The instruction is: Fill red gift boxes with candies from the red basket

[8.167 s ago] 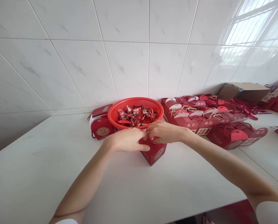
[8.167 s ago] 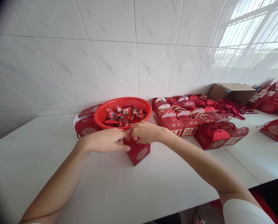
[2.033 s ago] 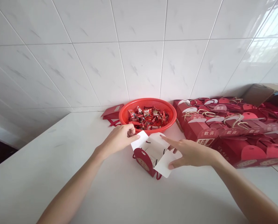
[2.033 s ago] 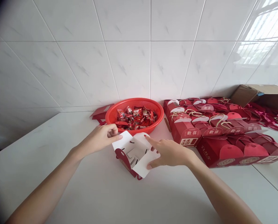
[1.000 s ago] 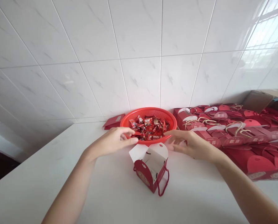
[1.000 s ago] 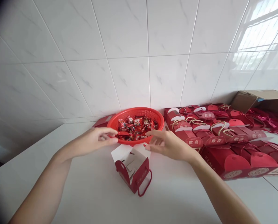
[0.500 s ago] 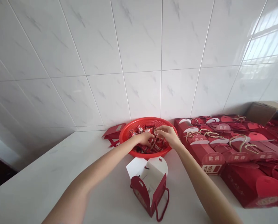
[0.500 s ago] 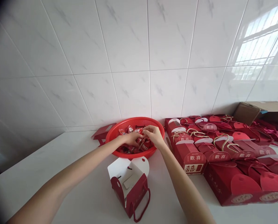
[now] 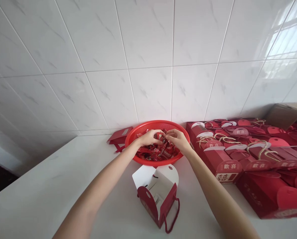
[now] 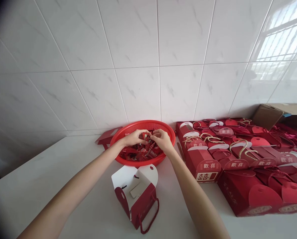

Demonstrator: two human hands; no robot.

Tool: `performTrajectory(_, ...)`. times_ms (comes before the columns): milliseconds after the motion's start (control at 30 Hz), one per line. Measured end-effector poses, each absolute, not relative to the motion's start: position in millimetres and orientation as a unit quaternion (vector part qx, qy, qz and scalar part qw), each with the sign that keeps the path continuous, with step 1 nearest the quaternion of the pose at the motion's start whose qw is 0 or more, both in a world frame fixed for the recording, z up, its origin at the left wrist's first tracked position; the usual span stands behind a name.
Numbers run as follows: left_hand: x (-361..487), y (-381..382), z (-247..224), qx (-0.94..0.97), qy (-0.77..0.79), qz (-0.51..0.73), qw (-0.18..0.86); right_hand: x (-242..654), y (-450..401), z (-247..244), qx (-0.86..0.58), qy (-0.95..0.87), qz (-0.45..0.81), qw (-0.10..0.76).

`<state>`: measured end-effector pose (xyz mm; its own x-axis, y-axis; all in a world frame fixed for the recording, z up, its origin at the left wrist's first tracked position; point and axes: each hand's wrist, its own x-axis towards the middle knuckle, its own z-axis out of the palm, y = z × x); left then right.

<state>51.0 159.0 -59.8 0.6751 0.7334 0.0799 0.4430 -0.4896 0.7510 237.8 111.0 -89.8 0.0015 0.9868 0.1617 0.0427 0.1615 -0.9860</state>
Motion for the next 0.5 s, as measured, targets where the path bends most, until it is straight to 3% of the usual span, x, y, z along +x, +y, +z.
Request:
performTrajectory(267, 52.6, 155.5, -60.9, 0.796, 0.328, 0.289, 0.419, 233.3, 105.4, -84.1, -0.445, -0.526, 0.508, 0.516)
performTrajectory(500, 52.7, 160.1, -65.1, 0.822, 0.450, 0.197, 0.288, 233.9, 104.7, -82.7, -0.430, -0.486, 0.502, 0.571)
